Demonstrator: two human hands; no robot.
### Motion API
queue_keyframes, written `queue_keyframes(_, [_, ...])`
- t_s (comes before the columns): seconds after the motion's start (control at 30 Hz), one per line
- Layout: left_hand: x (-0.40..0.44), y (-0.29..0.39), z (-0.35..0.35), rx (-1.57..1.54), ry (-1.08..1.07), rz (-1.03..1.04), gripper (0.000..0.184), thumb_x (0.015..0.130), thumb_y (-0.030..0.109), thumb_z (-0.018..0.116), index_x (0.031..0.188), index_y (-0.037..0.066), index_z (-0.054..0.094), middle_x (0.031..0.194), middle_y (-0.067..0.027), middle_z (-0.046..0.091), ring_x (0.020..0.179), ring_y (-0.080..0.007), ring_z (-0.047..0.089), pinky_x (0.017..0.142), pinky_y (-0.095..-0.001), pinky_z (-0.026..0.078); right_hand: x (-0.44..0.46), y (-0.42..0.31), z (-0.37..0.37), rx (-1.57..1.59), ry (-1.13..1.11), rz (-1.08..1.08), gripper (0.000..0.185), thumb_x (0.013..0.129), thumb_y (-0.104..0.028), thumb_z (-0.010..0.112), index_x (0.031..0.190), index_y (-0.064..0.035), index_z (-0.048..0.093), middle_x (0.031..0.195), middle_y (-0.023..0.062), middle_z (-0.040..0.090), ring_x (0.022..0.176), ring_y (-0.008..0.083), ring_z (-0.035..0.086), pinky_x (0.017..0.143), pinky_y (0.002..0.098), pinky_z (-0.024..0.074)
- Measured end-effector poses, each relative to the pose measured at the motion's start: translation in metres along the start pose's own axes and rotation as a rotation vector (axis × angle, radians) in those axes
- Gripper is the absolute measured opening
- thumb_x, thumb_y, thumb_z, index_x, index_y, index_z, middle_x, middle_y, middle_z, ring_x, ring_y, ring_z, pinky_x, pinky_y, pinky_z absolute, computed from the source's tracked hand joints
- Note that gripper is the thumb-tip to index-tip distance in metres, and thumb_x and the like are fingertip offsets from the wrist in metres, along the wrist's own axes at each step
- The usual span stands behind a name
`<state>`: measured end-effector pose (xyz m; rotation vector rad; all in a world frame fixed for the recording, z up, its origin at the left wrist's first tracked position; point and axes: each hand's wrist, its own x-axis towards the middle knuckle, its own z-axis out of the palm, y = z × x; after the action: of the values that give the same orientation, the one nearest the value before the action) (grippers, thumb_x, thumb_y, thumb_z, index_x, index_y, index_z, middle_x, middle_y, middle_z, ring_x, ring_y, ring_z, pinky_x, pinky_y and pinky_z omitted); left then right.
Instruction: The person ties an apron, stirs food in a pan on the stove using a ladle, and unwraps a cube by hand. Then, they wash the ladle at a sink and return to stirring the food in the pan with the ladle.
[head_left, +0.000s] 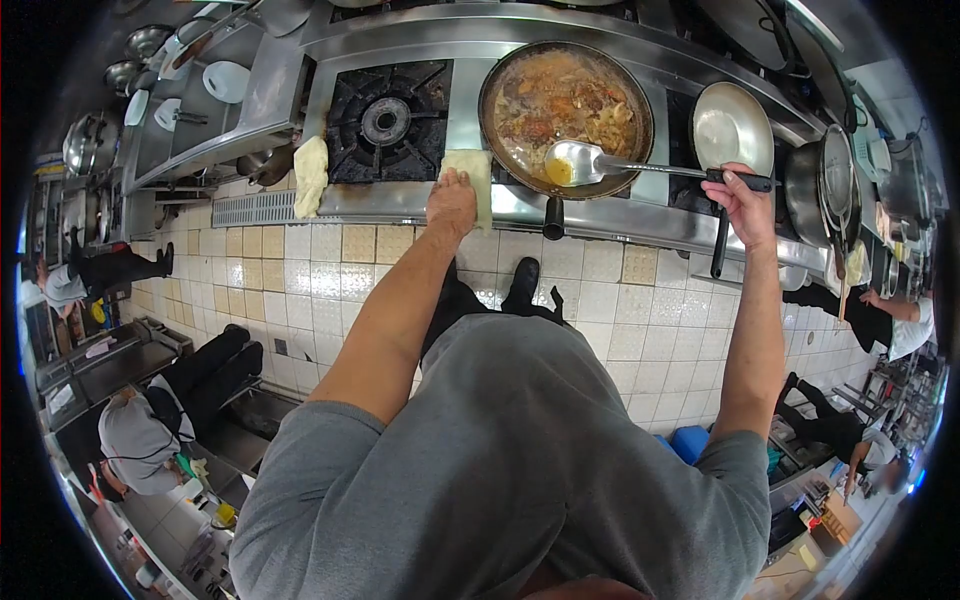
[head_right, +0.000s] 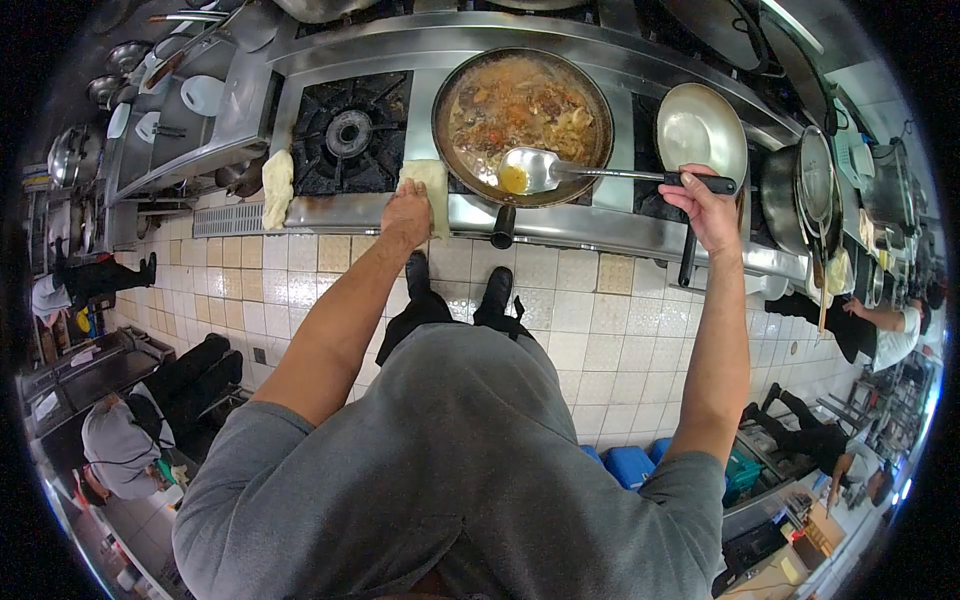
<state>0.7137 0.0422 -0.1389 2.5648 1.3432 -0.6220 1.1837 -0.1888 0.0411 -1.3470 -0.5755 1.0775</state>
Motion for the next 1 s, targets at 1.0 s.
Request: queue_keyframes(1.0, [-0.004, 0.0, -0.005, 0.003, -0.007, 0.016, 0.083, 0.088, 0.019, 0.073, 0.158, -0.005, 0.035, 0.164, -0.0268, 0.036, 0.15, -0.0353, 0.044, 0.12, -0.0407, 0.04, -0.013, 0.053, 0.054, 0.148, 0.112, -0.029, 0.021, 0.103, -0.004, 0.065, 0.121, 0.0061, 0.064, 0.104, 0.02, 0.072, 0.092, 0.0357, 0.078, 0.079, 0.0374, 0.0692])
